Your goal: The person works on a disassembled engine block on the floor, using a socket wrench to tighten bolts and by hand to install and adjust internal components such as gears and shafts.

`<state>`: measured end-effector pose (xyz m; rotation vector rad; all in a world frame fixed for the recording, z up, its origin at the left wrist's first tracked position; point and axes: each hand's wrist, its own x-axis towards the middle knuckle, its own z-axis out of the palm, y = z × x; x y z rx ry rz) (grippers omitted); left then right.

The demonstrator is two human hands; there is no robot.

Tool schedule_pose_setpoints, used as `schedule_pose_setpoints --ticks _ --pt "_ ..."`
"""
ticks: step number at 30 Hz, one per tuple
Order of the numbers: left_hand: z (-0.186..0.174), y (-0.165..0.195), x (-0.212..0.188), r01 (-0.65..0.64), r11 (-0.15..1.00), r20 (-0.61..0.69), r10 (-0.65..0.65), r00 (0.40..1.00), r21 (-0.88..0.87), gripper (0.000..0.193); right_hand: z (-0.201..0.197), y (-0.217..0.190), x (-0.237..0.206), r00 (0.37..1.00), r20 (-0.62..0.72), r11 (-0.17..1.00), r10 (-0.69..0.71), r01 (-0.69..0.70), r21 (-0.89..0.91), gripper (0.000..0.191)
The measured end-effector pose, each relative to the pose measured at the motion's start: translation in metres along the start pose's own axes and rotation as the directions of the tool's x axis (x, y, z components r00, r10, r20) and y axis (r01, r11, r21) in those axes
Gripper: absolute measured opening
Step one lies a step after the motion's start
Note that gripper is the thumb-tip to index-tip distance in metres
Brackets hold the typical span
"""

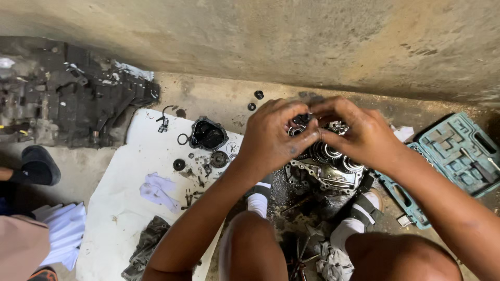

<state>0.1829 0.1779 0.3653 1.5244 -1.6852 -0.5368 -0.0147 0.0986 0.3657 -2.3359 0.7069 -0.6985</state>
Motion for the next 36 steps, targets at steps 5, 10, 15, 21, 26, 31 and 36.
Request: schedule_pose_setpoints --ticks 5,10,15,21,26,31,36 --pt "0.003 -0.074 0.007 0.112 0.993 0.026 -0.114 0.993 0.048 0.025 -0.020 0.069 -0.035 0.983 -0.052 0.980 0.178 -0.172 0.100 0.038" --pt "-0.010 -0.210 -0.017 0.364 0.930 -0.092 -0.358 0.929 0.058 0.023 0.015 0.232 -0.118 0.771 -0.217 0.799 0.599 -0.554 0.236 0.038" --pt "0.000 -0.351 -0.060 0.543 0.756 -0.235 -0.490 0.840 0.366 0.028 0.084 0.341 -0.187 0.495 -0.071 0.494 0.866 -0.824 0.278 0.037" --pt "0.000 -0.440 -0.120 0.711 0.646 -0.352 -0.621 0.701 0.276 0.027 0.125 0.366 -0.223 0.374 -0.024 0.358 0.927 -0.865 0.353 0.036" --pt "-0.051 -0.465 -0.165 0.820 0.563 -0.493 -0.688 0.533 0.100 0.020 0.150 0.400 -0.237 0.371 -0.036 0.351 0.928 -0.837 0.418 0.036" --pt "-0.042 -0.453 -0.202 0.834 0.545 -0.546 -0.675 0.496 0.084 0.021 0.145 0.400 -0.277 0.385 -0.052 0.366 0.922 -0.816 0.447 0.035" --pt "0.029 -0.413 -0.200 0.701 0.693 -0.201 -0.672 0.713 0.170 0.016 0.141 0.372 -0.317 0.396 -0.083 0.386 0.914 -0.792 0.474 0.034"
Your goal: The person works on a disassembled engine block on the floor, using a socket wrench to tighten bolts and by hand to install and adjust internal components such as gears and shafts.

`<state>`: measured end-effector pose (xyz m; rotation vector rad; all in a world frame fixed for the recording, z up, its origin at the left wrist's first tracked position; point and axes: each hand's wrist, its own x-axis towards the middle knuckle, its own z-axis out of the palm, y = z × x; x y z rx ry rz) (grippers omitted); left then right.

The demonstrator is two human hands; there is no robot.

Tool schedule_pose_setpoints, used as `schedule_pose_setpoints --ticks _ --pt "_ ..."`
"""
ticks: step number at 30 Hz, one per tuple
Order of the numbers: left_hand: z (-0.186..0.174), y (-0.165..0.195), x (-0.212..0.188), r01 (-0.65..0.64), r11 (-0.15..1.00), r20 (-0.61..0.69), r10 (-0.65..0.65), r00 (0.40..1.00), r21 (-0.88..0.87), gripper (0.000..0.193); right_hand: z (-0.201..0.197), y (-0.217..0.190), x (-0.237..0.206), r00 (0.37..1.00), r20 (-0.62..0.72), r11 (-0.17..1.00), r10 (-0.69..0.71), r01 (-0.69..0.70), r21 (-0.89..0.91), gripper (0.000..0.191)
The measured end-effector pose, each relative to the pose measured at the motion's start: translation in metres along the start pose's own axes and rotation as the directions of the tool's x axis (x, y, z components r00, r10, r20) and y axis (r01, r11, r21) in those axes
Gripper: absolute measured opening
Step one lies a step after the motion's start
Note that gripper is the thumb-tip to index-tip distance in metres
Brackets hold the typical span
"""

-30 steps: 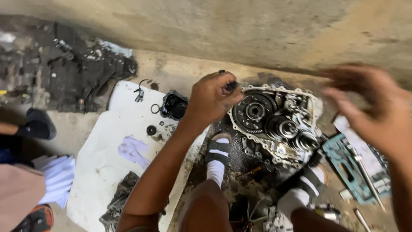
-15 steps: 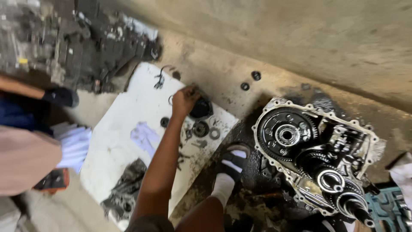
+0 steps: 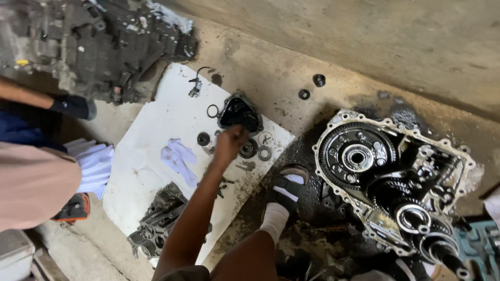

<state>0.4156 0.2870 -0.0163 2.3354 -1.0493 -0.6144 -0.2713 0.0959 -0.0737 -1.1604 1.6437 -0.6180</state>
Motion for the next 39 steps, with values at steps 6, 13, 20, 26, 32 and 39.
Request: schedule_pose_setpoints --ticks 6,13,20,26,32,39 --pt "0.079 0.037 0.019 -0.568 0.743 0.535 0.337 0.775 0.354 0.025 -0.024 0.019 -0.047 0.999 -0.018 0.998 -0.045 0.046 0.042 0.034" --pt "0.117 0.052 0.048 -0.660 0.622 0.559 0.395 0.730 0.422 0.022 -0.040 0.032 -0.067 0.998 -0.025 0.994 -0.064 0.066 0.086 0.034" --pt "0.123 0.060 0.048 -0.641 0.566 0.515 0.391 0.762 0.518 0.029 -0.041 0.008 -0.095 0.988 -0.027 0.988 -0.155 0.155 0.004 0.025" --pt "0.123 0.062 0.044 -0.580 0.607 0.499 0.322 0.804 0.544 0.048 -0.030 -0.041 -0.114 0.984 -0.056 0.977 -0.168 0.158 -0.143 0.019" --pt "0.121 0.063 0.039 -0.558 0.619 0.490 0.299 0.818 0.553 0.054 -0.018 -0.083 -0.125 0.988 -0.048 0.988 -0.147 0.145 -0.046 0.020" --pt "0.124 0.075 0.034 -0.531 0.647 0.446 0.312 0.839 0.547 0.059 -0.019 -0.116 -0.112 0.990 -0.060 0.988 -0.128 0.122 -0.095 0.029"
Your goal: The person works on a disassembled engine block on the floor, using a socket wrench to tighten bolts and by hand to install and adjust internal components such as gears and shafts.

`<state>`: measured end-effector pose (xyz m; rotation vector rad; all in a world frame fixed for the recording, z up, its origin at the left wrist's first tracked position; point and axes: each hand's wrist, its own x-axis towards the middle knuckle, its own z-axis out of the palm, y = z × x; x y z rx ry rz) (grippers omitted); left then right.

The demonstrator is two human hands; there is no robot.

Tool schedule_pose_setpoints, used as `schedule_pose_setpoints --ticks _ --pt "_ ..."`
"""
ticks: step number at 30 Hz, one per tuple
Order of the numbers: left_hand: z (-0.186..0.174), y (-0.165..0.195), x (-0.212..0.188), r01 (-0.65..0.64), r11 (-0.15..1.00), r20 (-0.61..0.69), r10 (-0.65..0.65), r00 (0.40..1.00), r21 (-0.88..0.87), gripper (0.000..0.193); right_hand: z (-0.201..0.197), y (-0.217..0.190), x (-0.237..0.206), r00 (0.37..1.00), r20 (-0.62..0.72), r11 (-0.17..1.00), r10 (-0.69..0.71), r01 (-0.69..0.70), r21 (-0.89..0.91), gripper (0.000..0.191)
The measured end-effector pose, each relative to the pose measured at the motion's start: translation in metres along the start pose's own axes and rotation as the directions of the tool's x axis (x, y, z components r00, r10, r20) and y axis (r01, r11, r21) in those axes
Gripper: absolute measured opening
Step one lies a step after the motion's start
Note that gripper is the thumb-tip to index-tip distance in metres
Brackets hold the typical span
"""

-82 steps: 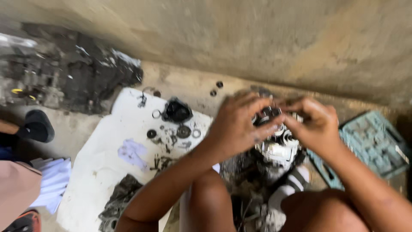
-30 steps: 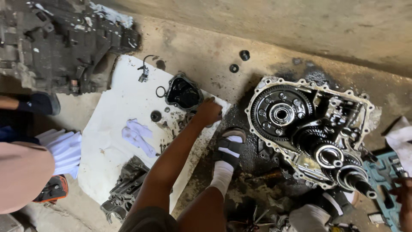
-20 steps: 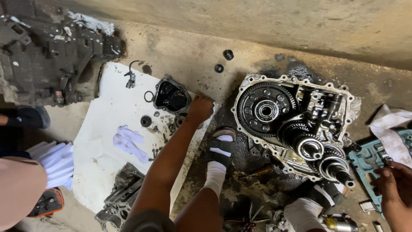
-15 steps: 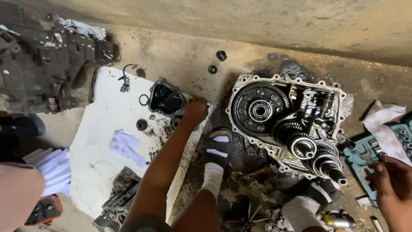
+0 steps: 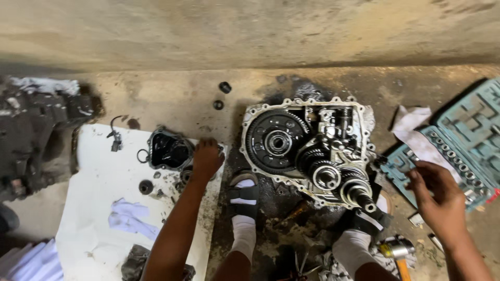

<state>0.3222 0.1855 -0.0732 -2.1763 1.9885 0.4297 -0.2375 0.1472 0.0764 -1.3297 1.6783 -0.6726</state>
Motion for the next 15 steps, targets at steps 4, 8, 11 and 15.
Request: schedule_pose_setpoints --ticks 4,8,11,15 --pt "-0.028 0.011 0.000 -0.062 0.991 -0.032 0.067 0.997 0.121 0.065 0.003 -0.011 0.024 0.997 0.077 0.999 0.023 -0.021 -0.028 0.029" --pt "-0.088 0.038 0.004 -0.048 0.997 -0.100 0.043 0.994 -0.052 0.033 0.017 -0.024 0.061 0.975 0.220 0.981 -0.011 0.054 -0.187 0.031" --pt "-0.123 0.087 0.019 -0.215 0.860 -0.195 0.138 0.971 -0.463 0.028 0.032 -0.037 0.092 0.939 0.335 0.975 -0.077 0.141 -0.172 0.032" --pt "-0.126 0.176 0.063 -0.128 0.559 0.052 0.294 0.954 -0.819 0.035 0.055 -0.054 0.135 0.887 0.458 0.986 0.062 0.018 -0.169 0.039"
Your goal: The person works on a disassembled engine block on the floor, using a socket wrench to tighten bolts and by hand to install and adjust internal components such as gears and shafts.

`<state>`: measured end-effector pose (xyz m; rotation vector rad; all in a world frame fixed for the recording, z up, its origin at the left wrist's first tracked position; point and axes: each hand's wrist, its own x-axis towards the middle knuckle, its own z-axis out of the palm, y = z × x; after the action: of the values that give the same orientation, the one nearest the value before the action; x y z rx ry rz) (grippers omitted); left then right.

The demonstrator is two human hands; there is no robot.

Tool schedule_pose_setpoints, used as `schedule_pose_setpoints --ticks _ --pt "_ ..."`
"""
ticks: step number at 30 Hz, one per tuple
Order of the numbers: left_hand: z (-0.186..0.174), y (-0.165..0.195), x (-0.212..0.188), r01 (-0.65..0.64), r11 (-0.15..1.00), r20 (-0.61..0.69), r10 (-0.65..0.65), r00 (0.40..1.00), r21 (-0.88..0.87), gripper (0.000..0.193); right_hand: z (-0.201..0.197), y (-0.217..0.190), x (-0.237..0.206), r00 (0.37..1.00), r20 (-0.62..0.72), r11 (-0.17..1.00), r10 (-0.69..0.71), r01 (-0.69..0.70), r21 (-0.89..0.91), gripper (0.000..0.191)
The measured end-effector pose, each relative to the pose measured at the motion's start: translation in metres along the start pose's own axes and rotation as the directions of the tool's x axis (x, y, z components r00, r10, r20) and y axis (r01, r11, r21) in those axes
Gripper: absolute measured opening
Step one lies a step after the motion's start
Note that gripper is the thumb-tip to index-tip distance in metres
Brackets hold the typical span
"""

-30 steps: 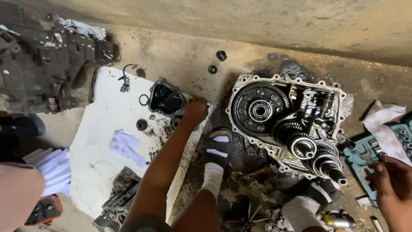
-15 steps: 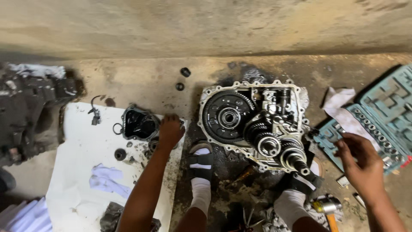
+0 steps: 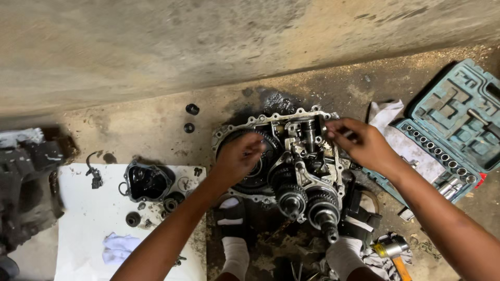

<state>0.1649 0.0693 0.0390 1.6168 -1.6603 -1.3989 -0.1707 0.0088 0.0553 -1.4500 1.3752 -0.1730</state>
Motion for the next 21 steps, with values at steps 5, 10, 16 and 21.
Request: schedule_pose_setpoints --ticks 5,10,16,21 --pt "0.039 0.011 0.041 0.072 0.993 0.162 -0.057 0.985 -0.094 0.044 0.008 -0.017 0.039 0.986 0.134 0.994 -0.103 0.097 0.052 0.051" --pt "0.047 0.000 0.044 0.112 0.957 0.222 -0.051 0.974 -0.268 0.039 0.022 -0.017 0.053 0.959 0.225 0.982 -0.175 0.185 -0.024 0.059" --pt "0.052 -0.014 0.046 0.212 0.886 0.298 -0.089 0.951 -0.412 0.033 0.032 -0.007 0.060 0.973 0.226 0.988 -0.056 0.021 0.153 0.053" --pt "0.054 -0.016 0.046 0.228 0.877 0.288 -0.109 0.951 -0.423 0.031 0.037 -0.008 0.054 0.981 0.189 0.979 -0.032 -0.006 0.202 0.050"
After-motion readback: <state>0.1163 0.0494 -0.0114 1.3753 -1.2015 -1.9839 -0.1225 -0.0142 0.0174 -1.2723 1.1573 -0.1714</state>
